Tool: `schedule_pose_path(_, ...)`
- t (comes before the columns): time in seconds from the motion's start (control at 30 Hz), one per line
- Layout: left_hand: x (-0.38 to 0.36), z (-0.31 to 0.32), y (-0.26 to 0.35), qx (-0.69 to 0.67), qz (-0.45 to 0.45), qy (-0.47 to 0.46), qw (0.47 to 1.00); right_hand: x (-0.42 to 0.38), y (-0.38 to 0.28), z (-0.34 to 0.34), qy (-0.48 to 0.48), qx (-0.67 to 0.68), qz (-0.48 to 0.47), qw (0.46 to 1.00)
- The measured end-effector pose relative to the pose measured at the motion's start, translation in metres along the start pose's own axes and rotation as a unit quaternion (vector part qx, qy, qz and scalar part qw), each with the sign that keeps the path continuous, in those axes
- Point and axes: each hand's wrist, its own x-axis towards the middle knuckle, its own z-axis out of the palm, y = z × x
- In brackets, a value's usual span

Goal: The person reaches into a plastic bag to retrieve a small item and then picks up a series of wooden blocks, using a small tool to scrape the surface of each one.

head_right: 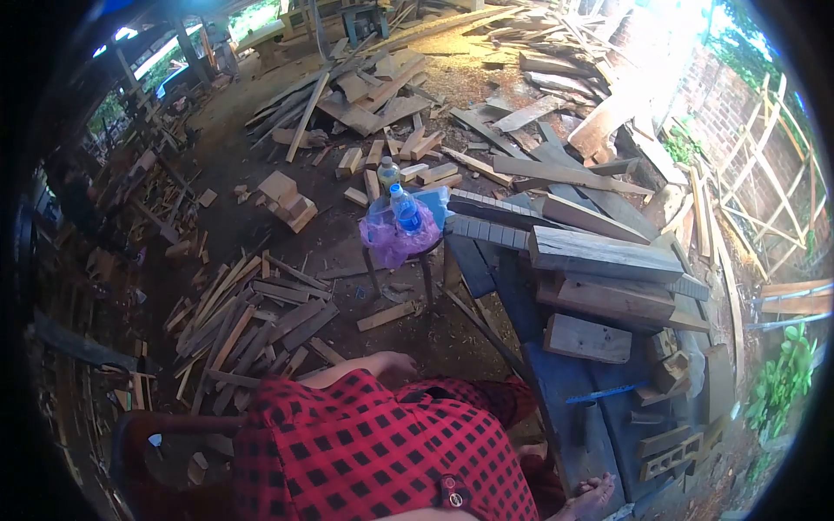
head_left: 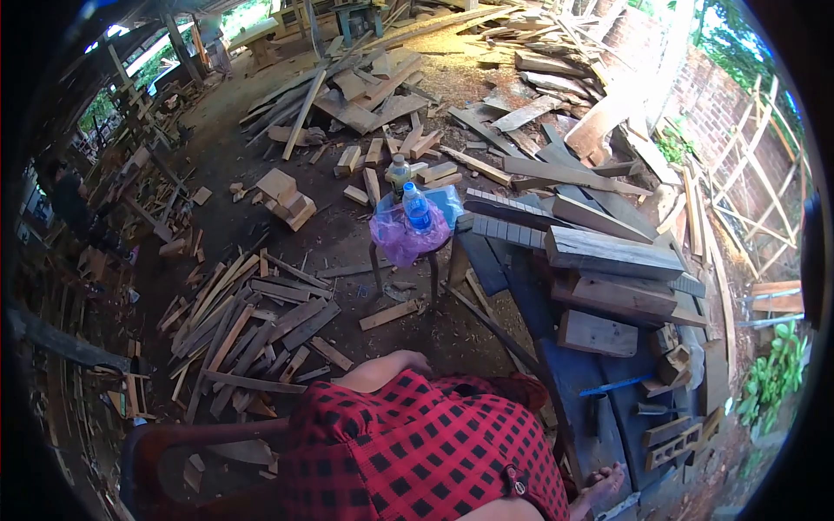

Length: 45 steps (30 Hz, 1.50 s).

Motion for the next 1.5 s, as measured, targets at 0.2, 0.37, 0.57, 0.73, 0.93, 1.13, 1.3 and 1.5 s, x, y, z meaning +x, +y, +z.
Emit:
schedule_pose_path(0.2, 0.014, 0.018, 0.011, -0.098, 0.033, -0.102, 0.989, -0.007, -0.011, 0.005, -0.001, 0.001, 0.008, 1.000)
schedule_pose_path(0.37, 0.015, 0.027, 0.027, -0.143, 0.054, -0.172, 0.973, -0.009, -0.022, 0.010, 0.000, 0.006, 0.010, 1.000)
schedule_pose_path(0.57, 0.016, 0.032, 0.047, -0.188, 0.077, -0.253, 0.946, -0.009, -0.029, 0.016, 0.003, 0.017, 0.017, 1.000)
schedule_pose_path(0.73, 0.025, 0.037, 0.061, -0.216, 0.096, -0.309, 0.921, -0.007, -0.034, 0.017, 0.009, 0.025, 0.018, 0.999)
schedule_pose_path(0.93, 0.037, 0.030, 0.062, 0.012, 0.117, -0.173, 0.978, 0.031, 0.019, 0.006, 0.012, 0.165, 0.037, 0.986)
schedule_pose_path(1.13, -0.022, 0.013, 0.123, 0.051, 0.025, -0.105, 0.993, 0.041, 0.031, 0.000, -0.014, 0.153, 0.027, 0.988)
schedule_pose_path(1.3, -0.018, 0.020, 0.122, -0.072, 0.158, -0.264, 0.949, 0.031, 0.011, 0.004, -0.015, 0.097, 0.031, 0.995)
schedule_pose_path(1.5, -0.033, 0.029, 0.147, 0.158, 0.219, -0.209, 0.940, 0.036, 0.032, -0.001, 0.000, 0.289, 0.035, 0.957)
